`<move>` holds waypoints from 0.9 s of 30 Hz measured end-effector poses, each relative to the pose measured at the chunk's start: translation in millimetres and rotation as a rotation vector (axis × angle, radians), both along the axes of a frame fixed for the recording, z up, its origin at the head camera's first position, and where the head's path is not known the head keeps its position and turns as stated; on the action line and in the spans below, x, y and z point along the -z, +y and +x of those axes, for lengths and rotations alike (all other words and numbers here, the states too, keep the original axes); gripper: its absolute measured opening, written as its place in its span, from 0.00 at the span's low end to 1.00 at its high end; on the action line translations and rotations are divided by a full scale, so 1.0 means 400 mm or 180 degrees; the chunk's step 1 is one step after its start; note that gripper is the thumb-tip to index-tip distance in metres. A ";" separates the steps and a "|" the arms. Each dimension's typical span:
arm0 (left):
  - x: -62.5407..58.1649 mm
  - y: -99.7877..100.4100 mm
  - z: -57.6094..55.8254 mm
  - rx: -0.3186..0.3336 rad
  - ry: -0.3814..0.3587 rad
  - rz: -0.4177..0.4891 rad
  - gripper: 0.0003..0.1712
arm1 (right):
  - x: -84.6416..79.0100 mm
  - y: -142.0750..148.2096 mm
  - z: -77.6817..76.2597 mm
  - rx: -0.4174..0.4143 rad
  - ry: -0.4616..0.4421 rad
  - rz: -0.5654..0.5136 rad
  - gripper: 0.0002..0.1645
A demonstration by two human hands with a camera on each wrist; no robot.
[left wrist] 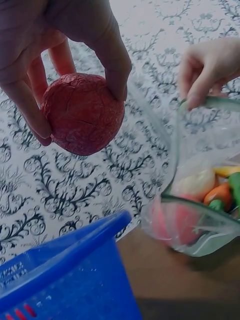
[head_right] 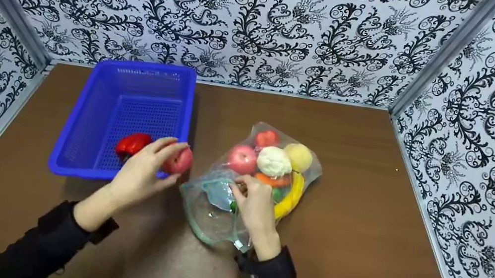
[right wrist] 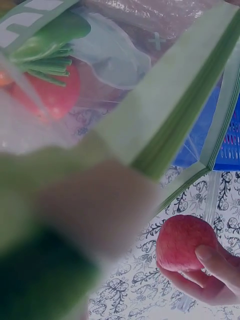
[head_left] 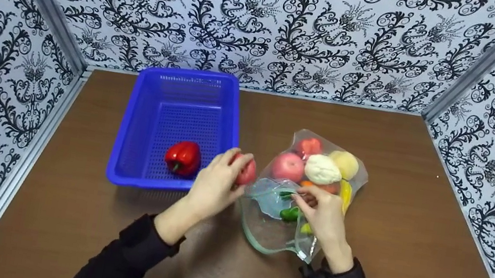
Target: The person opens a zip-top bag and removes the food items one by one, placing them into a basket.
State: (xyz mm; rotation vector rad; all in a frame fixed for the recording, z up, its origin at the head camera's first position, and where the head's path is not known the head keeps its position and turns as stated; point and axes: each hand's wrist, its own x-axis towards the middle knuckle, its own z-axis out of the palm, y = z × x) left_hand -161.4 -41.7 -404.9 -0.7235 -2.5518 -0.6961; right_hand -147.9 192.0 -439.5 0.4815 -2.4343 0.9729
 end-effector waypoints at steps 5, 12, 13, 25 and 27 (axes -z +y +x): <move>0.006 -0.013 -0.042 -0.0147 -0.0112 -0.0028 0.32 | -0.001 0.001 0.001 0.0009 -0.0025 0.0000 0.05; 0.008 -0.035 -0.113 -0.0423 -0.0457 -0.0152 0.30 | 0.000 0.002 0.003 0.0012 -0.0009 -0.0010 0.06; 0.011 -0.039 -0.122 -0.0460 -0.0506 -0.0169 0.30 | 0.001 0.002 0.003 0.0009 -0.0006 -0.0012 0.06; 0.042 -0.068 -0.216 -0.0775 -0.1178 -0.0593 0.31 | 0.003 0.004 0.002 0.0007 -0.0033 -0.0002 0.05; 0.045 -0.070 -0.230 -0.0811 -0.1257 -0.0697 0.31 | 0.002 0.003 0.002 0.0006 -0.0048 -0.0003 0.05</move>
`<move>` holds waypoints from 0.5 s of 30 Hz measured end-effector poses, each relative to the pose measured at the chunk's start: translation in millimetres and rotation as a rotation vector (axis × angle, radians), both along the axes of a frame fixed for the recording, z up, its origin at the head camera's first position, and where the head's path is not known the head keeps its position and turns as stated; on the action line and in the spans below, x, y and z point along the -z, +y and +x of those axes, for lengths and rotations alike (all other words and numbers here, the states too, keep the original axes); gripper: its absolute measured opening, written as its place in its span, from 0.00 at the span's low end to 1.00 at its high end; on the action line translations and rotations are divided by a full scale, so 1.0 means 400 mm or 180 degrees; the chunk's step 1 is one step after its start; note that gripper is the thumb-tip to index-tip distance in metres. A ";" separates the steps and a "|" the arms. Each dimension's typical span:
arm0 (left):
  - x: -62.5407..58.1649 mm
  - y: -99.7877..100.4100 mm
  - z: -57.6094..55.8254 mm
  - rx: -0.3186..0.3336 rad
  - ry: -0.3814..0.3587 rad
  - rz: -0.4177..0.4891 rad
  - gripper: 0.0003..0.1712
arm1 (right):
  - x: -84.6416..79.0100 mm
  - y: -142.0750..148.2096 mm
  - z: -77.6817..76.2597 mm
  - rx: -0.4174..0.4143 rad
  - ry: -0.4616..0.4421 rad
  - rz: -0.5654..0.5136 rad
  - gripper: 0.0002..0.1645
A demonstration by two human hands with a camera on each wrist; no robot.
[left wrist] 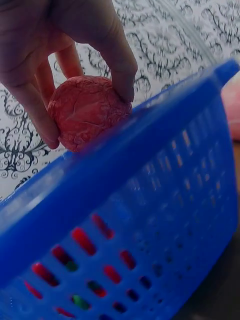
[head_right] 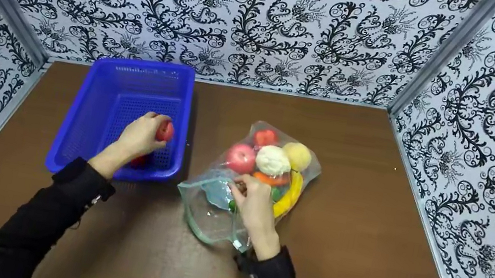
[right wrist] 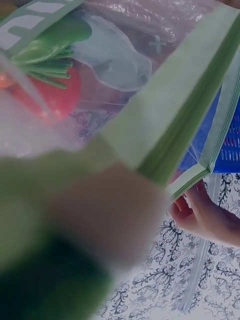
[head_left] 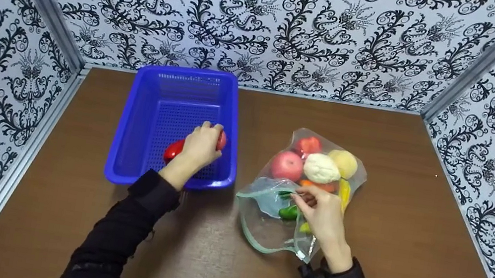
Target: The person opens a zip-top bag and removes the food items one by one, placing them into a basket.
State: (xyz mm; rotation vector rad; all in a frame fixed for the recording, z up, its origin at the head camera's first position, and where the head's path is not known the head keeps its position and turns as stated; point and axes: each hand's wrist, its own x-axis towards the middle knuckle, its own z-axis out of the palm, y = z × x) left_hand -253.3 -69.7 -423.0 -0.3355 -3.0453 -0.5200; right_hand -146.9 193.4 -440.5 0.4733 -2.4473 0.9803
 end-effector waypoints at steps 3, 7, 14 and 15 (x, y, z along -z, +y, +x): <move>0.006 -0.002 -0.018 -0.0034 -0.0095 -0.0146 0.28 | 0.000 0.000 0.001 0.0002 -0.0018 0.0003 0.05; 0.014 -0.002 -0.034 -0.0037 -0.0268 -0.0362 0.25 | 0.000 0.000 0.002 0.0002 -0.0030 0.0005 0.05; 0.031 0.005 -0.050 -0.0040 -0.0556 -0.0620 0.24 | 0.002 0.000 0.002 0.0010 0.0036 0.0031 0.05; 0.034 0.007 -0.051 -0.0041 -0.0589 -0.0649 0.23 | 0.003 0.000 0.002 0.0012 0.0040 0.0028 0.05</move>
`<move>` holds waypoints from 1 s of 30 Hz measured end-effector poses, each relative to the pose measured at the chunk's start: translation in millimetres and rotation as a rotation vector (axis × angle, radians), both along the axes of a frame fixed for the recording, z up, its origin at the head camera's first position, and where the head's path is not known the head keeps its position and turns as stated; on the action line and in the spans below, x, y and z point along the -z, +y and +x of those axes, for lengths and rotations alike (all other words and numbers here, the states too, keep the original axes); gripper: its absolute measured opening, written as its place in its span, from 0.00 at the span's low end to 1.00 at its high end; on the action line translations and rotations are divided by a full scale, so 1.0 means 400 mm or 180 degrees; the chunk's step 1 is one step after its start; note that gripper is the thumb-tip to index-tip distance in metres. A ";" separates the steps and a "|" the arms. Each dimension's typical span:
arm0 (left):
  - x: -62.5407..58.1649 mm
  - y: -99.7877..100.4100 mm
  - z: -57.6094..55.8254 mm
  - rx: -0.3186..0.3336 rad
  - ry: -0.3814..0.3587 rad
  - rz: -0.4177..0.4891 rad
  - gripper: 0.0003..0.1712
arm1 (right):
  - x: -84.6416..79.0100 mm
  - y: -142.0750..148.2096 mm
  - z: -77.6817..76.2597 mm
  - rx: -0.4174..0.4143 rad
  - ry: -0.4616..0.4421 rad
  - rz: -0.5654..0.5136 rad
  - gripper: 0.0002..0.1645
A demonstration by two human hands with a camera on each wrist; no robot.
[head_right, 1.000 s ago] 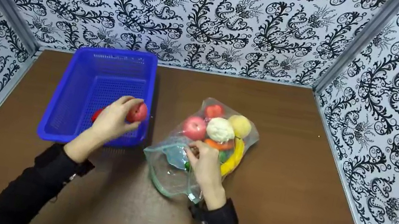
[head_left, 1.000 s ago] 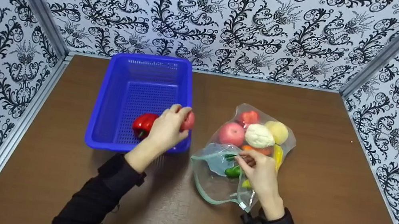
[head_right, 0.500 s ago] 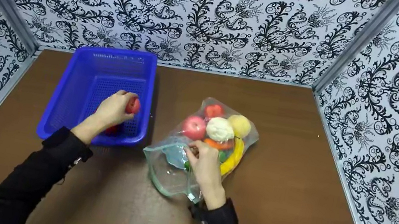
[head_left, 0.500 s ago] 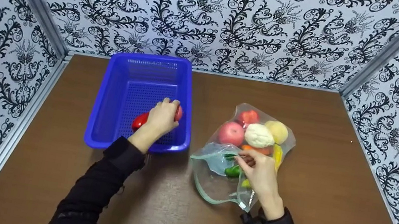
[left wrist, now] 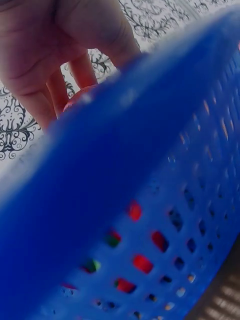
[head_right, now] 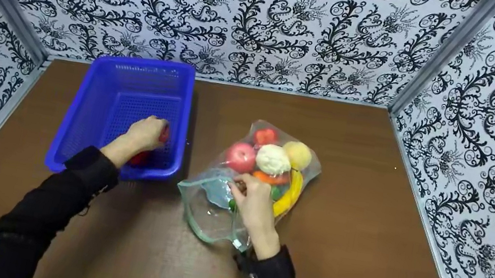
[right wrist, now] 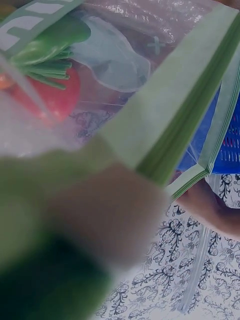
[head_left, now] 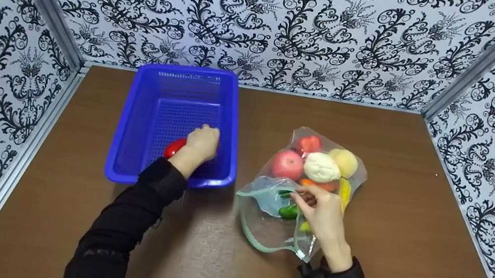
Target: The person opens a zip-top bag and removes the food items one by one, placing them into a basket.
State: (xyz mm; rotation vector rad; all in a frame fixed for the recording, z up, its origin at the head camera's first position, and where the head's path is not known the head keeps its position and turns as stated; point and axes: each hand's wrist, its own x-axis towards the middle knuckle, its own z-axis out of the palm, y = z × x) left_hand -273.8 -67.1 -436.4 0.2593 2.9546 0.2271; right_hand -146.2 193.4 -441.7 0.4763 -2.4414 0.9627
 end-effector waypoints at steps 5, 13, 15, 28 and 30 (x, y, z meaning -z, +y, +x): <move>0.008 0.010 -0.004 0.0056 -0.0103 -0.0119 0.22 | 0.001 0.001 0.001 -0.0011 0.0007 -0.0004 0.05; 0.019 0.015 -0.003 0.0124 -0.0213 -0.0190 0.20 | 0.000 0.002 0.001 -0.0009 -0.0030 -0.0024 0.05; 0.019 0.015 -0.004 0.0125 -0.0206 -0.0195 0.19 | -0.001 0.002 0.001 -0.0007 -0.0028 -0.0024 0.05; 0.011 0.009 -0.004 0.0076 -0.0131 -0.0095 0.21 | 0.002 0.001 -0.001 0.0002 0.0015 -0.0032 0.06; 0.005 0.010 0.000 0.0103 -0.0100 -0.0093 0.23 | 0.002 0.002 0.000 0.0002 0.0021 -0.0030 0.06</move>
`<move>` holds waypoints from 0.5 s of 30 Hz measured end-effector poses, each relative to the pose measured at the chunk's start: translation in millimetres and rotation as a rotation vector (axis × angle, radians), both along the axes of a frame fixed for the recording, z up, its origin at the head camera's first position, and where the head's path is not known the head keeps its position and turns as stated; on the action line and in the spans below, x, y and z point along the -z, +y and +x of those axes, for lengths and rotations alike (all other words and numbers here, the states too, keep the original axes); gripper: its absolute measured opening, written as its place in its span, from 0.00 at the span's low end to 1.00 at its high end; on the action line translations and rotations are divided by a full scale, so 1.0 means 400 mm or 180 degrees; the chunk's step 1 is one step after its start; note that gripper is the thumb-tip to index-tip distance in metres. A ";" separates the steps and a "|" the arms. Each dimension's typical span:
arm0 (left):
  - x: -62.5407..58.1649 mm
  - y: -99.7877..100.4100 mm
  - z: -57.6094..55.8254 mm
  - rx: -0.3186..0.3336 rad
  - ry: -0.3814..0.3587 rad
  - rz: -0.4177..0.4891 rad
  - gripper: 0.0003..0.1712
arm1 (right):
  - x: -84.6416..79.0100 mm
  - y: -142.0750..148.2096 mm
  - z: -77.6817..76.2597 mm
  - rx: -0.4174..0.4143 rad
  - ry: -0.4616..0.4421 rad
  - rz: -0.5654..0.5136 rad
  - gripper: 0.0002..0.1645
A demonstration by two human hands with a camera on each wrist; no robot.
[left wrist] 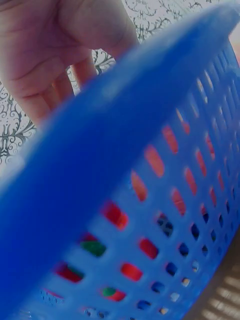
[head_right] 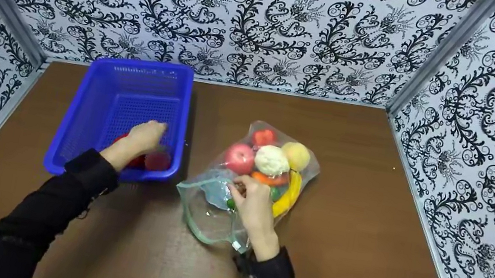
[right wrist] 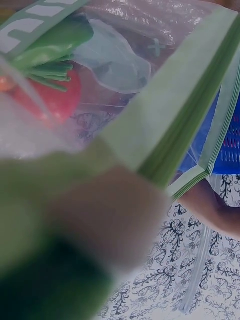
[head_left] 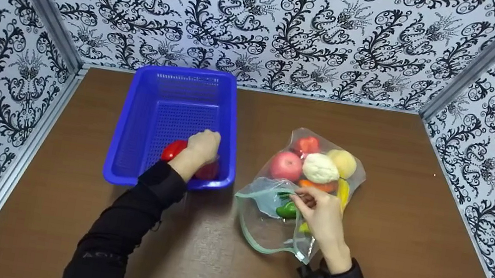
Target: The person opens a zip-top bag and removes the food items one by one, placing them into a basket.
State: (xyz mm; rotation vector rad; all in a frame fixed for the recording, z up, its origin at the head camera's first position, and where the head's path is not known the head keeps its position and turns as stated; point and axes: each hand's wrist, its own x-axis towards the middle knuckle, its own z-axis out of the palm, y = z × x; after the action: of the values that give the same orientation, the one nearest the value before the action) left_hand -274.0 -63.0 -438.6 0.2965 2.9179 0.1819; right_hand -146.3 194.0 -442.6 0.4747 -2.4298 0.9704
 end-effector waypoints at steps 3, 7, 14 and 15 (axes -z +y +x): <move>-0.012 0.001 0.009 0.0013 0.0083 0.0051 0.24 | 0.001 0.001 0.000 -0.0001 0.0010 0.0019 0.05; -0.028 0.006 0.028 0.0036 0.0237 0.0135 0.26 | 0.000 0.001 0.000 0.0002 0.0006 0.0019 0.05; -0.043 0.023 0.073 0.0170 0.0798 0.0424 0.22 | 0.004 -0.001 -0.003 0.0013 -0.0005 0.0029 0.05; -0.045 0.026 0.081 0.0190 0.0898 0.0487 0.20 | 0.005 -0.001 -0.003 0.0012 -0.0008 0.0030 0.05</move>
State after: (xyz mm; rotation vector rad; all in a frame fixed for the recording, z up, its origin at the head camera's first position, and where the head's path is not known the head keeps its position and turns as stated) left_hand -241.4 -52.5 -420.4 0.4682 3.1734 0.3845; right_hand -147.7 193.7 -444.7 0.4724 -2.4376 0.9590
